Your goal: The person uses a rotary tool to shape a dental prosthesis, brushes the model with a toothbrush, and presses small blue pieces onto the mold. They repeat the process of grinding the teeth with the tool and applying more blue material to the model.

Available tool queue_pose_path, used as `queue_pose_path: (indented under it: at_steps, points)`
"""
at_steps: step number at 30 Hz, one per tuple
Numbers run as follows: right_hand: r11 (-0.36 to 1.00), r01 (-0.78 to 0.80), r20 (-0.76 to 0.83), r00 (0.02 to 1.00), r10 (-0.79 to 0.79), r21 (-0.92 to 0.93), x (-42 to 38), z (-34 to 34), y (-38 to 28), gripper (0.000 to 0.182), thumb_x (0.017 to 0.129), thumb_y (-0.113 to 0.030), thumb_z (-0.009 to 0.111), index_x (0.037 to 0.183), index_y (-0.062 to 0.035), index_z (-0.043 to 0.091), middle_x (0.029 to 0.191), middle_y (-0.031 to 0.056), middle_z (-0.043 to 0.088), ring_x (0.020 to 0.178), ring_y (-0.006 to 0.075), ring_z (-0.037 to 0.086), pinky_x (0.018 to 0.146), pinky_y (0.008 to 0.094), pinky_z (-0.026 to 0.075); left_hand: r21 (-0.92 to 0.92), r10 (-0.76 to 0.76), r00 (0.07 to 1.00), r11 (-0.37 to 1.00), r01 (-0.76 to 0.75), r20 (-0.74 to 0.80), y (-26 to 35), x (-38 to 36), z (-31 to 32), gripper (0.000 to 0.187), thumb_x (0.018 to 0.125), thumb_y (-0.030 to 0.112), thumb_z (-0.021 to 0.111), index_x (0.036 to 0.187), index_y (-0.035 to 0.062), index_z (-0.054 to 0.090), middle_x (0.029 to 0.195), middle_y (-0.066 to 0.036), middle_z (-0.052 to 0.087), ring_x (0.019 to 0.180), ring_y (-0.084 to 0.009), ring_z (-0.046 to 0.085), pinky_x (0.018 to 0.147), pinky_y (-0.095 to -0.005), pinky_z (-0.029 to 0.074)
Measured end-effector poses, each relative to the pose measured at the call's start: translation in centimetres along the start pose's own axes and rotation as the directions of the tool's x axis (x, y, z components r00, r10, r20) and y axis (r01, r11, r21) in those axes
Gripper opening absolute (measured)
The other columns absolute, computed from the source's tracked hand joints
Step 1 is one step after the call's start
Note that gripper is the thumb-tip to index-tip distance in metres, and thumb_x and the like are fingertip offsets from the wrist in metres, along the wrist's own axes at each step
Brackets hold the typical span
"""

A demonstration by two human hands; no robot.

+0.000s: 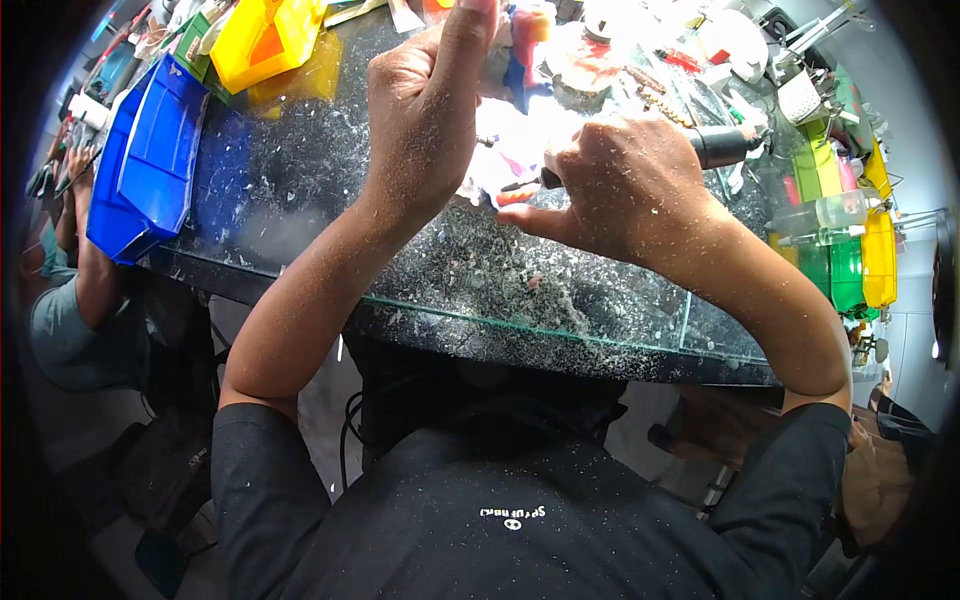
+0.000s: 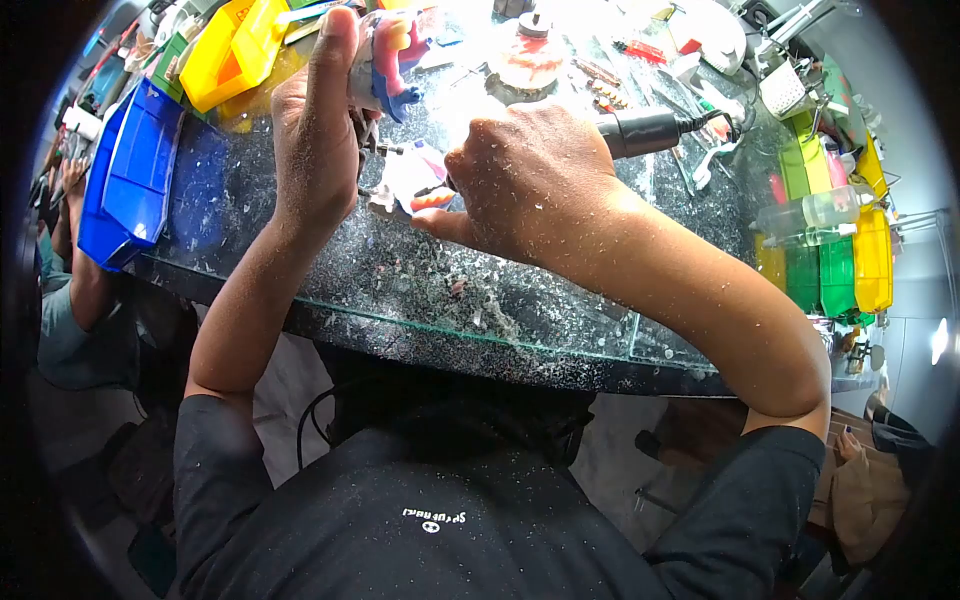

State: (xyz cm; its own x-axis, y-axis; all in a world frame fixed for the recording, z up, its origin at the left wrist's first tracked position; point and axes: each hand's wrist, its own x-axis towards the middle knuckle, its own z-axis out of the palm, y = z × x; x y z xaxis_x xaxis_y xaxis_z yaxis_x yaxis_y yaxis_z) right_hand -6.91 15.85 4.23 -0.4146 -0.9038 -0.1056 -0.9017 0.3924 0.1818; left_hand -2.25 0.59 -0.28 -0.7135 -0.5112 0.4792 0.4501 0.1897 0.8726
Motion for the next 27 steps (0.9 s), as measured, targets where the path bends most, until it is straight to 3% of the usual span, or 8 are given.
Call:
queue_pose_path:
  at_steps: [3,10,13,21,27]
  points:
    - [1.000,-0.017,0.020,1.000,0.017,-0.003,0.1,0.0,-0.1,0.055,0.079,-0.060,0.063,0.076,-0.0059,0.073,0.065,0.0101,0.065,0.061,0.0213,0.068,0.054,0.0311,0.054,-0.004,-0.065,0.998,0.998,0.065,-0.011,0.1,0.0,-0.1,0.056,0.098,0.048,0.043,0.075,0.0016,0.066,0.062,-0.003,0.059,0.051,-0.0029,0.044,0.045,-0.0188,0.030]
    - [1.000,-0.007,0.010,1.000,0.007,0.018,0.0,0.1,0.0,0.052,0.079,-0.057,0.064,0.077,-0.0058,0.074,0.065,0.0106,0.065,0.061,0.0216,0.068,0.054,0.0315,0.054,-0.012,-0.043,0.999,0.999,0.042,-0.009,0.1,0.0,0.0,0.056,0.098,0.048,0.044,0.075,0.0018,0.066,0.063,-0.003,0.059,0.052,-0.0032,0.046,0.047,-0.0186,0.032]
    - [0.999,-0.003,-0.039,0.999,0.004,0.049,0.1,0.7,0.2,0.063,0.078,-0.066,0.056,0.078,-0.0056,0.071,0.062,0.0146,0.063,0.061,0.0284,0.067,0.057,0.0382,0.052,-0.042,-0.011,1.000,0.999,0.011,-0.016,-0.2,0.0,0.1,0.056,0.098,0.047,0.044,0.075,0.0015,0.066,0.063,-0.003,0.060,0.053,-0.0035,0.047,0.047,-0.0186,0.034]
    - [0.999,0.001,-0.025,1.000,0.000,0.048,0.1,0.8,0.1,0.063,0.078,-0.067,0.056,0.078,-0.0058,0.071,0.061,0.0136,0.063,0.060,0.0274,0.067,0.055,0.0385,0.052,-0.051,-0.060,0.997,0.997,0.062,0.038,-0.2,0.0,-0.4,0.055,0.097,0.048,0.044,0.077,0.0010,0.066,0.065,-0.005,0.061,0.055,-0.0046,0.051,0.050,-0.0186,0.037]
    - [0.998,0.014,-0.070,0.997,-0.011,0.055,0.2,1.2,0.3,0.063,0.078,-0.067,0.056,0.077,-0.0063,0.071,0.061,0.0131,0.062,0.060,0.0273,0.066,0.055,0.0383,0.052,-0.081,-0.030,1.000,0.996,0.029,-0.009,-0.2,0.0,0.1,0.055,0.097,0.048,0.045,0.078,0.0007,0.066,0.066,-0.005,0.062,0.056,-0.0047,0.052,0.051,-0.0183,0.039]
